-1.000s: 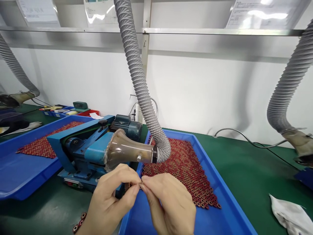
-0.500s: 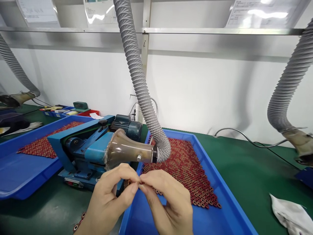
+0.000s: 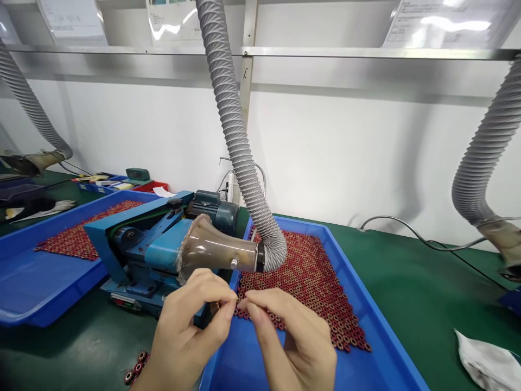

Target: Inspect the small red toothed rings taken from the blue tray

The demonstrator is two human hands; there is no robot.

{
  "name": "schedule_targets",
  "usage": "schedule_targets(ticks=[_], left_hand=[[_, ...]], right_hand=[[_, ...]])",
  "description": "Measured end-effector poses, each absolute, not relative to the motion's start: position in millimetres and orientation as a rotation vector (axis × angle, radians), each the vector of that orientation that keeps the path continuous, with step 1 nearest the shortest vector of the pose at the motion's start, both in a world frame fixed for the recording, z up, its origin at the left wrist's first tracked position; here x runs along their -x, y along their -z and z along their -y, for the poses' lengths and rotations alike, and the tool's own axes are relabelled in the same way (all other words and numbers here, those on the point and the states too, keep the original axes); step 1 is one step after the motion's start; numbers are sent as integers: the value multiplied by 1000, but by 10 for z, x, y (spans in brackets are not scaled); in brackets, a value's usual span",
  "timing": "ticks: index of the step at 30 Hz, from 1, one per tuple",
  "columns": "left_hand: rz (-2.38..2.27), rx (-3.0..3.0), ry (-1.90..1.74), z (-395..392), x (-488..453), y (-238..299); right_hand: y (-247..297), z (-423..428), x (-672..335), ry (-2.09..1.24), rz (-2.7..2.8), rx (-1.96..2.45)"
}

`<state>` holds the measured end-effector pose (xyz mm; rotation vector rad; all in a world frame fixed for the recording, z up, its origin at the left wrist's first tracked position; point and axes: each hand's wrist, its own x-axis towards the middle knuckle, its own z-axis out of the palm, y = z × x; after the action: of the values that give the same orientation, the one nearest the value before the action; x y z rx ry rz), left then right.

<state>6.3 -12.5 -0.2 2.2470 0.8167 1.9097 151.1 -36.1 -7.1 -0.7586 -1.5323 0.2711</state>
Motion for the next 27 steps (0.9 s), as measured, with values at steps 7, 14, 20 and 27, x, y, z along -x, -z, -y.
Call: schedule_targets(ticks=[7, 14, 20, 27], left_hand=[[-761, -1958, -1704, 147, -51, -34], [-734, -2019, -1678, 119, -58, -8], [-886, -2508, -1944, 97, -141, 104], [-947, -2515, -2055, 107, -138, 89]], right_hand=[[74, 297, -1500, -289, 1628, 651], [76, 240, -1542, -269, 1676, 631], [104, 275, -1509, -92, 1783, 838], [114, 312, -1462, -667, 1481, 837]])
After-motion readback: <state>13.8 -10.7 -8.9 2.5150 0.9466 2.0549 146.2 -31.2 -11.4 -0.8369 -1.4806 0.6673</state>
